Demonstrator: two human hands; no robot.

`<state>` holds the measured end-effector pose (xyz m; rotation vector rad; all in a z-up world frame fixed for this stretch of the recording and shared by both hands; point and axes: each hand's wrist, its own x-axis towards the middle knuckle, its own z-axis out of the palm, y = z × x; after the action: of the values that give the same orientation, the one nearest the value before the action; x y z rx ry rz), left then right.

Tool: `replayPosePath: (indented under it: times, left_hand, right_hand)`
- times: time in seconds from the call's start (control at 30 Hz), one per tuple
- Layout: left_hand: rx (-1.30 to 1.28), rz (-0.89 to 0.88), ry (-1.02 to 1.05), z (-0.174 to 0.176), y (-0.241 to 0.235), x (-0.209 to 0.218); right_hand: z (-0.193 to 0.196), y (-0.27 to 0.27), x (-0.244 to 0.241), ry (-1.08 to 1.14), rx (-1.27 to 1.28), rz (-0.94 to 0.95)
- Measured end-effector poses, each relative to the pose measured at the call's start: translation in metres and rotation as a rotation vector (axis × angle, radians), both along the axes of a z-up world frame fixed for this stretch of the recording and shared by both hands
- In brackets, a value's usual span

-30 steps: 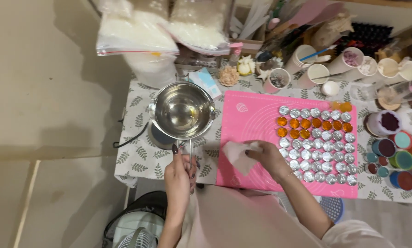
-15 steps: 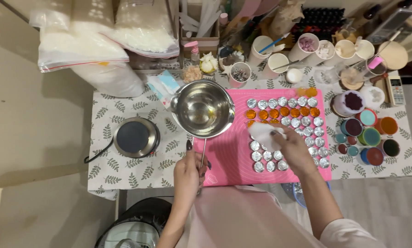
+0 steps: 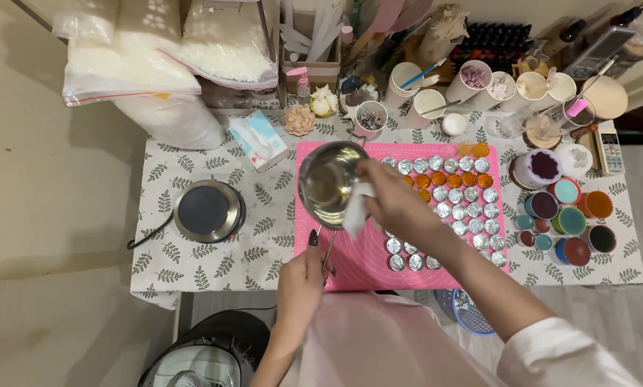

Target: The person pours melted orange wax by spoonful from a metal pot into rows of small metal tealight cups arranged on a pink silicone mat, filling the cups one at a time. Near the end they set the pot down and add a solid piece of wax into the pot before stepping away from the table.

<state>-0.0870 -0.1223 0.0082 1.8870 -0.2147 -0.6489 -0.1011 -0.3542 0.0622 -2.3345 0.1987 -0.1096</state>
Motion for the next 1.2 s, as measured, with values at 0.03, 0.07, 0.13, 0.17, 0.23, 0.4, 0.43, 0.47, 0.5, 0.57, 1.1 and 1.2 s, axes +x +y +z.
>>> replayPosePath:
  times: [0.03, 0.07, 0.13, 0.17, 0.23, 0.4, 0.43, 0.47, 0.5, 0.57, 1.1, 1.2]
  left_hand:
    - [-0.001, 0.000, 0.000, 0.000, 0.000, -0.002]
    - [0.015, -0.012, -0.002, 0.000, 0.000, -0.003]
    - [0.026, -0.019, -0.001, -0.003, 0.000, -0.008]
    - [0.000, -0.033, -0.069, -0.006, 0.003, -0.007]
    - [-0.024, -0.042, -0.135, -0.011, 0.006, -0.008]
    - [-0.073, -0.016, -0.242, -0.007, 0.005, -0.010]
    - [-0.073, -0.016, -0.244, -0.005, 0.006, -0.009]
    - [-0.070, -0.010, -0.193, -0.004, 0.006, -0.007]
    - [-0.067, -0.007, -0.142, -0.002, 0.006, -0.006]
    - [-0.084, -0.026, -0.161, 0.001, 0.007, -0.003]
    - [-0.007, -0.070, -0.007, 0.001, 0.007, 0.012]
    - [0.052, -0.091, 0.035, 0.006, 0.004, 0.012]
  right_hand:
    - [-0.002, 0.006, 0.006, 0.000, -0.001, 0.000]
    - [-0.004, 0.011, 0.013, -0.063, -0.148, 0.027]
    - [-0.012, 0.016, 0.020, -0.123, -0.298, 0.060]
    - [-0.019, 0.017, 0.025, -0.109, -0.415, 0.110]
    - [-0.034, 0.016, 0.027, -0.096, -0.532, 0.164]
    - [-0.050, 0.014, 0.022, 0.037, -0.440, 0.315]
    - [-0.045, 0.017, 0.024, 0.035, -0.441, 0.315]
    - [-0.040, 0.019, 0.025, -0.019, -0.355, 0.280]
    - [-0.034, 0.021, 0.027, -0.072, -0.269, 0.243]
    - [-0.025, 0.025, 0.027, -0.044, -0.219, 0.240]
    - [-0.027, 0.025, 0.034, -0.021, -0.051, 0.378]
    - [-0.041, 0.028, 0.039, -0.186, -0.280, 0.323]
